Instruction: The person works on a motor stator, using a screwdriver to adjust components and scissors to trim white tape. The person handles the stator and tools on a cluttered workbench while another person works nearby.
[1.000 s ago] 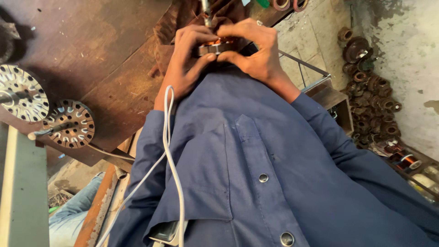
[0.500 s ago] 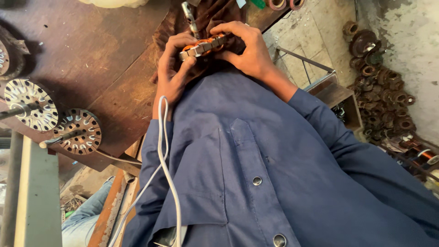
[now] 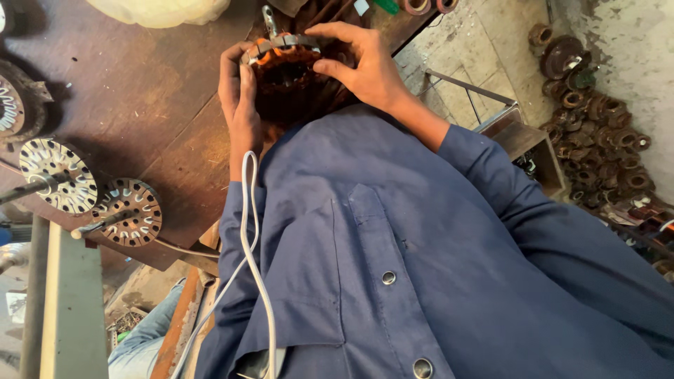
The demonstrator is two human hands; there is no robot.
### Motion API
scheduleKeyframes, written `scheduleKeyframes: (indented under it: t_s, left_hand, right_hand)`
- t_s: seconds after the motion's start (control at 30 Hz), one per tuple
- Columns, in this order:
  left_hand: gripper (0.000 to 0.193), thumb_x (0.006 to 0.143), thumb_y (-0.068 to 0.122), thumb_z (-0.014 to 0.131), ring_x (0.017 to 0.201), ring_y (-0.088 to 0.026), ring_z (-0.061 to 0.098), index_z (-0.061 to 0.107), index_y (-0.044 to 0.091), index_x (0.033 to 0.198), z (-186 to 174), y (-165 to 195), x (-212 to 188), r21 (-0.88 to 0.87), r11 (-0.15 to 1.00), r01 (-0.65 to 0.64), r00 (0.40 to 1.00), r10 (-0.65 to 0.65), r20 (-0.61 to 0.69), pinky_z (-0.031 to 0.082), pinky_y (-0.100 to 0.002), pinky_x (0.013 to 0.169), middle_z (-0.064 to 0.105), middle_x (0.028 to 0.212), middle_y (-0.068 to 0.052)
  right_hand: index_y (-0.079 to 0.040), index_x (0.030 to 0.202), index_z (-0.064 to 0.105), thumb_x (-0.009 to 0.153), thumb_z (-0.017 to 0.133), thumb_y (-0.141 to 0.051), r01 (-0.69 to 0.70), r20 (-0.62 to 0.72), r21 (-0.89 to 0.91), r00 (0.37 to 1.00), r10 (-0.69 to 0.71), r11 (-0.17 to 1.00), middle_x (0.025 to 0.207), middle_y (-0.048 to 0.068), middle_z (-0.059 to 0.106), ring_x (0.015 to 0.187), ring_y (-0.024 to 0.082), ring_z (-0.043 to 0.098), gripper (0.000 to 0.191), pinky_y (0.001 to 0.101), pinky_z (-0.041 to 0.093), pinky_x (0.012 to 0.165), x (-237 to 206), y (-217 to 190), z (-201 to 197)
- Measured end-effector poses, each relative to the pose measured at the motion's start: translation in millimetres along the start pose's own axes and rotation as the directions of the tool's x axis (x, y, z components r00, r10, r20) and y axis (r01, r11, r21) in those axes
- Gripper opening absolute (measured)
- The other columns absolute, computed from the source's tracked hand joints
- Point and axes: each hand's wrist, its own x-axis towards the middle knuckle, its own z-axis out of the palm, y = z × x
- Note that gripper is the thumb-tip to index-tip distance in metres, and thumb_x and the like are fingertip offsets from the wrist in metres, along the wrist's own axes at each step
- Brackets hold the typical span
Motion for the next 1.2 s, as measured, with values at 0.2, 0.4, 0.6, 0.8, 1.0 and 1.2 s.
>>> scheduleKeyframes:
  t_s: [0.2, 0.4, 0.6, 0.8, 1.0, 1.2]
  left_hand:
    - [0.024, 0.115, 0.023, 0.056, 0.106, -0.008, 0.053, 0.054, 0.003, 0.128, -1.8, -10.7, 8.0, -0.02, 1.0, -0.015, 1.0, 0.015, -0.025, 0.045, -0.023, 0.099, 0.06, 0.115, 0.0]
    - [0.032, 0.114, 0.036, 0.058, 0.106, -0.011, 0.053, 0.052, 0.005, 0.118, -7.2, -12.0, 6.2, -0.06, 0.997, -0.045, 0.999, 0.044, -0.013, 0.045, -0.025, 0.097, 0.056, 0.113, -0.003]
    - [0.049, 0.106, 0.054, 0.06, 0.108, -0.014, 0.056, 0.047, 0.008, 0.114, -0.2, -15.1, -2.4, -0.162, 0.987, -0.02, 0.998, 0.028, 0.049, 0.048, -0.029, 0.101, 0.056, 0.114, -0.005]
    - [0.05, 0.1, 0.051, 0.07, 0.106, -0.014, 0.055, 0.045, 0.009, 0.111, -2.0, -22.9, 0.0, -0.064, 0.998, 0.021, 0.99, -0.012, 0.138, 0.049, -0.029, 0.097, 0.055, 0.113, -0.006]
    - [0.04, 0.093, 0.03, 0.077, 0.106, -0.016, 0.054, 0.046, 0.008, 0.106, -6.7, -26.8, -0.9, -0.01, 0.999, 0.049, 0.99, -0.047, 0.132, 0.046, -0.031, 0.102, 0.055, 0.111, -0.007]
    - [0.045, 0.089, 0.035, 0.08, 0.109, -0.017, 0.055, 0.047, 0.009, 0.103, -6.8, -25.5, 1.9, -0.031, 0.999, 0.036, 0.988, -0.031, 0.148, 0.046, -0.033, 0.103, 0.055, 0.108, -0.007]
  right_hand:
    - [0.003, 0.136, 0.063, 0.097, 0.078, 0.005, 0.059, 0.014, 0.048, 0.998, -0.06, 0.997, 0.132, 0.01, 0.069, 0.124, 0.015, 0.064, 0.042, 0.0294, 0.052, 0.11, 5.8, 3.8, 2.9]
    - [0.0, 0.141, 0.059, 0.092, 0.082, 0.006, 0.183, 0.058, -0.112, 0.982, -0.178, 0.977, 0.129, 0.013, 0.07, 0.126, 0.023, 0.069, 0.055, 0.0314, 0.053, 0.11, 0.8, -31.0, 6.9]
    - [-0.004, 0.147, 0.043, 0.097, 0.086, 0.003, 0.275, 0.144, -0.263, 0.959, -0.244, 0.925, 0.121, 0.009, 0.077, 0.119, 0.021, 0.074, 0.066, 0.0296, 0.053, 0.106, -1.8, -62.2, -0.1]
    - [-0.003, 0.147, 0.039, 0.092, 0.089, 0.0, 0.336, 0.198, -0.371, 0.94, -0.28, 0.866, 0.117, 0.007, 0.077, 0.107, 0.023, 0.07, 0.075, 0.0333, 0.05, 0.103, -4.6, -62.7, -4.0]
    - [-0.003, 0.146, 0.039, 0.09, 0.091, -0.006, 0.38, 0.229, -0.424, 0.923, -0.309, 0.822, 0.123, 0.006, 0.077, 0.113, 0.027, 0.068, 0.076, 0.0383, 0.048, 0.109, -8.5, -54.6, -4.4]
    - [-0.003, 0.147, 0.04, 0.09, 0.093, -0.008, 0.39, 0.241, -0.428, 0.919, -0.313, 0.815, 0.122, 0.003, 0.077, 0.115, 0.024, 0.07, 0.078, 0.0377, 0.048, 0.11, -9.7, -49.4, -3.0]
